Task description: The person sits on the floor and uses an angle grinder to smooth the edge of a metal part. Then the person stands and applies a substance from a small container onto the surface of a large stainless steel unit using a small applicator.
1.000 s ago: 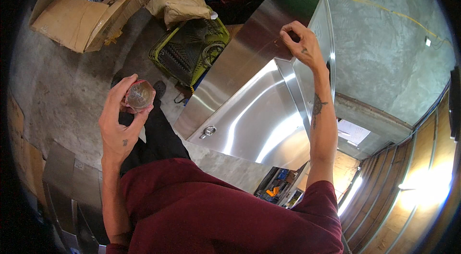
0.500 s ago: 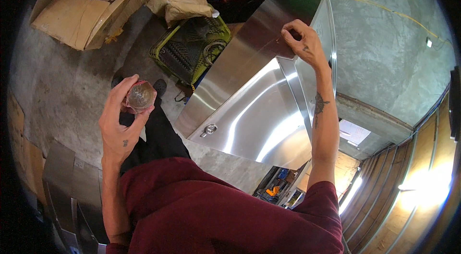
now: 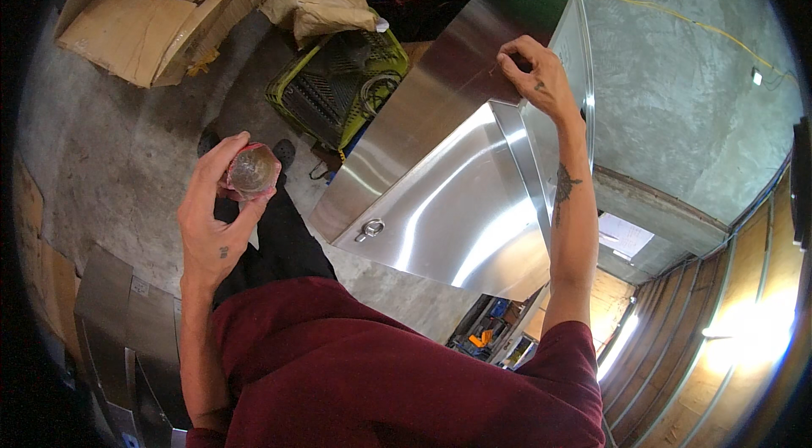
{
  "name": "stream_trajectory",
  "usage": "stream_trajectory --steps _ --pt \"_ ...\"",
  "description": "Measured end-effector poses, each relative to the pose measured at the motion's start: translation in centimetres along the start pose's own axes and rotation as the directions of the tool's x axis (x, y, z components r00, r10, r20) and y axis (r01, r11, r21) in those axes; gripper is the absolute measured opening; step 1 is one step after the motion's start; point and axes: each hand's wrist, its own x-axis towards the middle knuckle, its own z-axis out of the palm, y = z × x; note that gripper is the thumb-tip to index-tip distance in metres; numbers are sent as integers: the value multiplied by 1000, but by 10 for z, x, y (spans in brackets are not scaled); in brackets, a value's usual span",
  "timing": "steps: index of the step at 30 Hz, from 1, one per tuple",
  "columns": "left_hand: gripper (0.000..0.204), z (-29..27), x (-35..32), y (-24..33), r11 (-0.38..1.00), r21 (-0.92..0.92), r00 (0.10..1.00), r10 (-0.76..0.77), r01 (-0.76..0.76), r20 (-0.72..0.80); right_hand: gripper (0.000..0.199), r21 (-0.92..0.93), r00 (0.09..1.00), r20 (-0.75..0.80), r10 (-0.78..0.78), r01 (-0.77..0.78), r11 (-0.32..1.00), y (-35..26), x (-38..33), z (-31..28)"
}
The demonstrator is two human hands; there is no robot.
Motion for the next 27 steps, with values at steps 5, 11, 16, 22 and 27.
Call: stream_trajectory --steps 5,11,16,22,27 --pt "69 3 0 -1 999 19 999 41 -40 -34 22 14 1000 13 15 -15 1000 1 0 0" --pt "69 2 -1 -2 999 16 999 37 -37 -29 21 32 999 -18 28 -28 999 0 -2 1" --pt "69 0 -2 -2 999 15 999 36 -35 -23 20 50 999 -9 31 -30 998 0 -1 1" --pt "68 0 -1 -1 999 38 999 27 -26 -23 19 28 1000 17 14 -14 999 4 0 1" --pt "69 -2 -1 0 999 31 1000 17 -17 -16 16 124 973 -148 177 -159 979 -3 -5 5"
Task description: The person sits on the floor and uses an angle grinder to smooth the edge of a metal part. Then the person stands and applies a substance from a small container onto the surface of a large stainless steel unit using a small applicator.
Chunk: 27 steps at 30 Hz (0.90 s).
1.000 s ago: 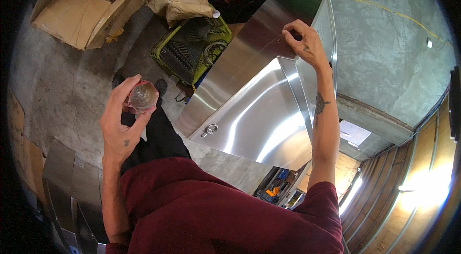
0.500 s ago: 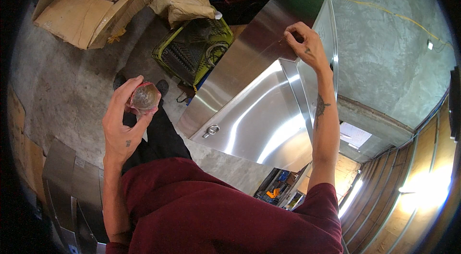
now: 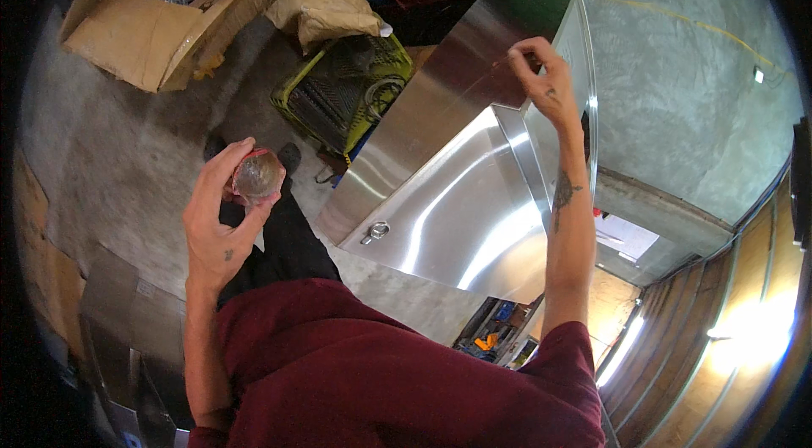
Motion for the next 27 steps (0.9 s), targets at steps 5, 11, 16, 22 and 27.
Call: stream_trajectory --steps 5,11,16,22,27 --pt "68 -3 2 6 999 -9 999 -35 35 25 17 425 824 -517 232 12 905 -36 -64 21" --pt "63 3 15 29 997 -62 992 -35 43 124 15 739 578 -536 616 -33 673 -97 -146 108" --pt "63 14 22 50 998 -55 962 -21 37 272 14 826 302 -554 776 78 559 -101 -149 141" --pt "66 24 21 62 999 -35 941 30 -19 338 16 767 157 -638 754 211 605 -91 -121 166" --pt "70 26 18 69 999 -48 948 14 1 318 16 781 96 -622 777 152 606 -87 -116 174"
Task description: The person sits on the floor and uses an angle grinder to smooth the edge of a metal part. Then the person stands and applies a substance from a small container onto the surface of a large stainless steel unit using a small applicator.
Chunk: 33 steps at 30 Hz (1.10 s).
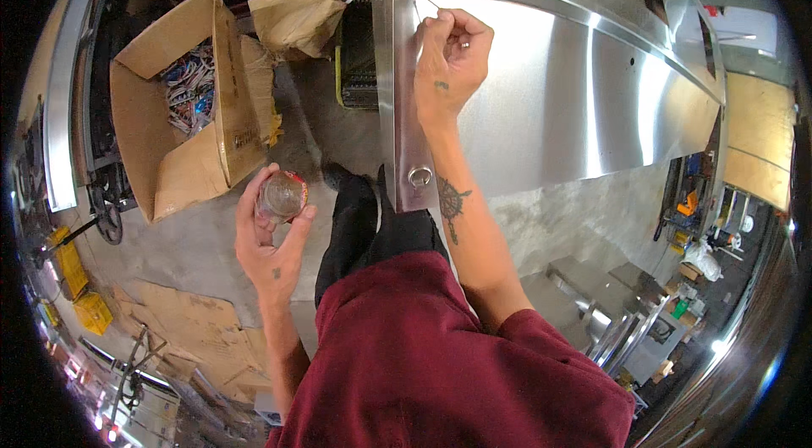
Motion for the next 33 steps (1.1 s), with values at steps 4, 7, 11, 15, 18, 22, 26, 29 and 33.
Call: stream_trajectory --steps 4,7,11,15,18,22,26,29,33 --pt "71 4 -4 -1 999 -15 1000 31 -31 3 14 -34 1000 -17 -25 25 999 3 3 5" --pt "72 7 -6 -2 1000 -12 999 28 -27 22 13 -81 999 -29 -37 35 996 4 2 7" --pt "72 10 -9 1 999 -2 999 32 -32 38 12 -95 995 -37 -88 84 992 3 2 10" --pt "73 14 -9 4 999 -1 999 33 -33 39 13 -126 994 -45 -102 96 987 2 3 13" --pt "74 15 -9 5 999 -7 997 46 -46 54 13 -139 993 -43 -108 101 985 2 4 13" --pt "74 15 -9 6 999 -1 996 54 -54 72 13 -139 995 -36 -98 92 986 2 4 13" --pt "73 16 -10 7 999 -3 997 41 -41 70 13 -121 996 -34 -85 80 989 1 4 13" --pt "73 15 -10 7 999 1 997 40 -40 65 21 -132 993 -42 -110 104 986 0 6 14" --pt "73 14 -10 6 999 -14 998 30 -29 59 21 -140 996 -49 -71 63 988 -1 5 14"
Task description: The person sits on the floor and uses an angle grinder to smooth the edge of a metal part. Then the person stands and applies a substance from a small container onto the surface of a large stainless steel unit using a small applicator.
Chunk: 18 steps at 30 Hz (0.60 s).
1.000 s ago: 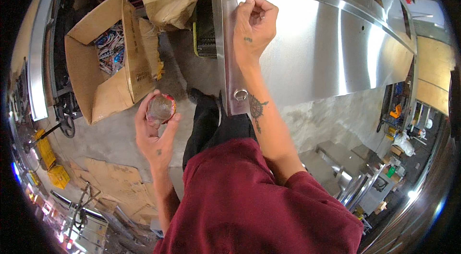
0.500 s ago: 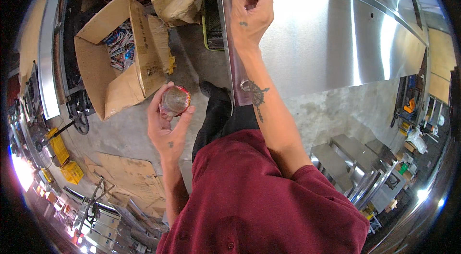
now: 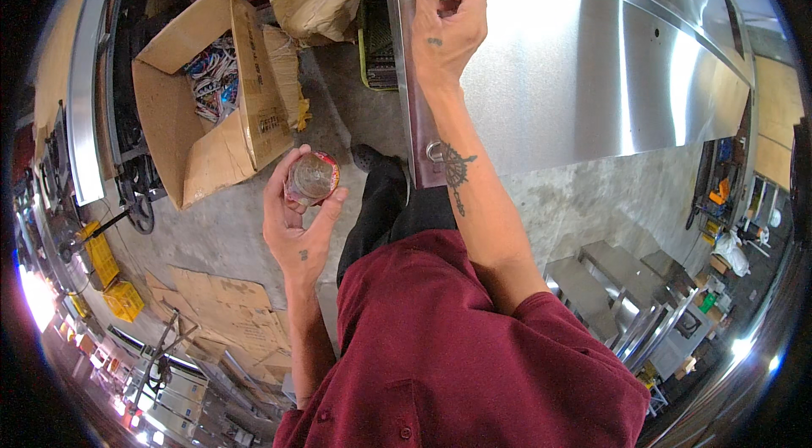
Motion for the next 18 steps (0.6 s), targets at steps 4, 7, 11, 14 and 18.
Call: stream_trajectory --steps 4,7,11,14,18 --pt "73 -1 -2 0 1000 10 1000 7 -7 8 21 -4 1000 -8 -10 10 1000 0 0 1" --pt "72 -2 -3 0 1000 12 1000 8 -8 12 21 -7 1000 -7 -25 25 1000 1 1 1" --pt "72 -2 -4 -1 1000 12 1000 12 -12 20 21 -20 1000 0 -22 22 1000 1 1 1" --pt "72 -2 -5 -1 1000 21 1000 18 -18 18 21 -41 1000 1 -15 15 999 1 1 1" --pt "72 -2 -5 -1 999 27 999 35 -35 26 15 42 998 -53 14 -12 999 2 -3 -4"
